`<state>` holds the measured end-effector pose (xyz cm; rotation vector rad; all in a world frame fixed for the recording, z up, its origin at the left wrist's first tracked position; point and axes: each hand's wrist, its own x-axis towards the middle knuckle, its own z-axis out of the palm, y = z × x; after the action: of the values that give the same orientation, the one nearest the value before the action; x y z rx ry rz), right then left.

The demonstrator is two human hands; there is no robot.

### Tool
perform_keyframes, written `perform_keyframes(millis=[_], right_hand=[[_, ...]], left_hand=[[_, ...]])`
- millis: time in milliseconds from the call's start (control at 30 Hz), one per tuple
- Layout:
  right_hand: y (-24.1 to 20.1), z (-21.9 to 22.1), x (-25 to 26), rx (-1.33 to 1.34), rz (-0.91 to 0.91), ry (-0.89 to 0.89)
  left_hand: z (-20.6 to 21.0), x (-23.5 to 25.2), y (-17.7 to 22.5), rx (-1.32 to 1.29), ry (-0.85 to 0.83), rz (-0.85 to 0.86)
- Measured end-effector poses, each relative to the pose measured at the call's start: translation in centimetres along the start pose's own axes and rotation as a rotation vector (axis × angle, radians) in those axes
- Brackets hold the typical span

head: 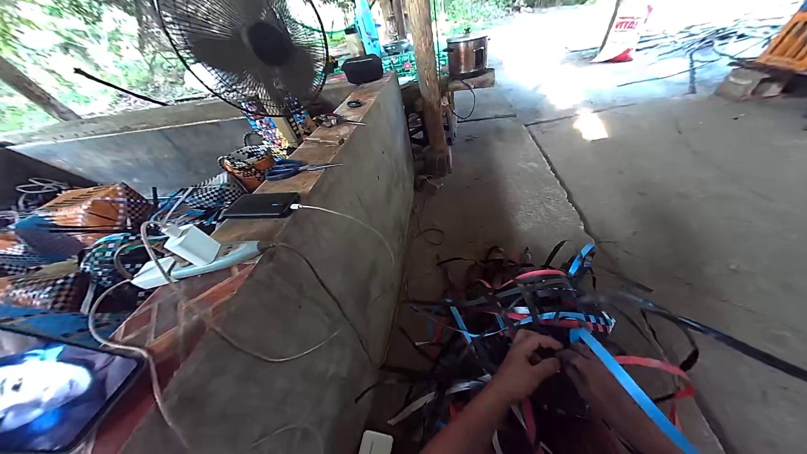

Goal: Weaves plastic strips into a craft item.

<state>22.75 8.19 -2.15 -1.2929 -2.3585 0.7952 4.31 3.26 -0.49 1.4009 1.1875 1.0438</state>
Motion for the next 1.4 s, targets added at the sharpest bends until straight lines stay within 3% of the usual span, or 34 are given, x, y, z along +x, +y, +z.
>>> perform_keyframes(millis=[67,167,333,633,700,833,1100,1233,1333,1400], right_hand=[[-1.1,-0.2,0.2,-0.155,0.104,-0.135],[-1.6,1.1,0.0,-0.266,0.161,-0.102],[-1.2,2.2,0.3,-0.336,0.156,-0.085],[-2.2,1.8,-0.4,-0.381,0.219,-0.155],[-2.2,1.7,-0.5,-0.372,0.203,-0.12],[-2.4,1.2,-0.5,-0.315,0.22,-0.102],[-4.5,-0.5,-0.8,-0.231,0.274,-0.188],[-1.9,2.4,-0.8,-0.14,0.216,-0.085],[-2.7,1.6,-0.7,-0.146,0.288,-0.091],[-3.0,1.2,-0.7,-0.141,0.281,-0.085]], left_hand=[[-1.0,-0.5,0.5,0.022,-0.139,0.1],[-0.7,-1.2,0.6,0.091,-0.308,0.169],[0.3,-1.2,1.0,0.084,-0.174,-0.034],[0.1,-1.1,1.5,0.068,-0.189,-0.13],[0.4,-1.5,1.5,0.07,-0.197,-0.113],[0.7,-1.6,1.0,0.14,-0.045,-0.086],[0.8,-0.8,1.6,0.194,-0.078,-0.076],[0.9,-1.4,2.2,0.197,-0.075,-0.087],[0.9,-2.8,1.1,0.09,0.024,-0.031],[-0.4,-3.8,0.3,-0.14,0.097,0.023]])
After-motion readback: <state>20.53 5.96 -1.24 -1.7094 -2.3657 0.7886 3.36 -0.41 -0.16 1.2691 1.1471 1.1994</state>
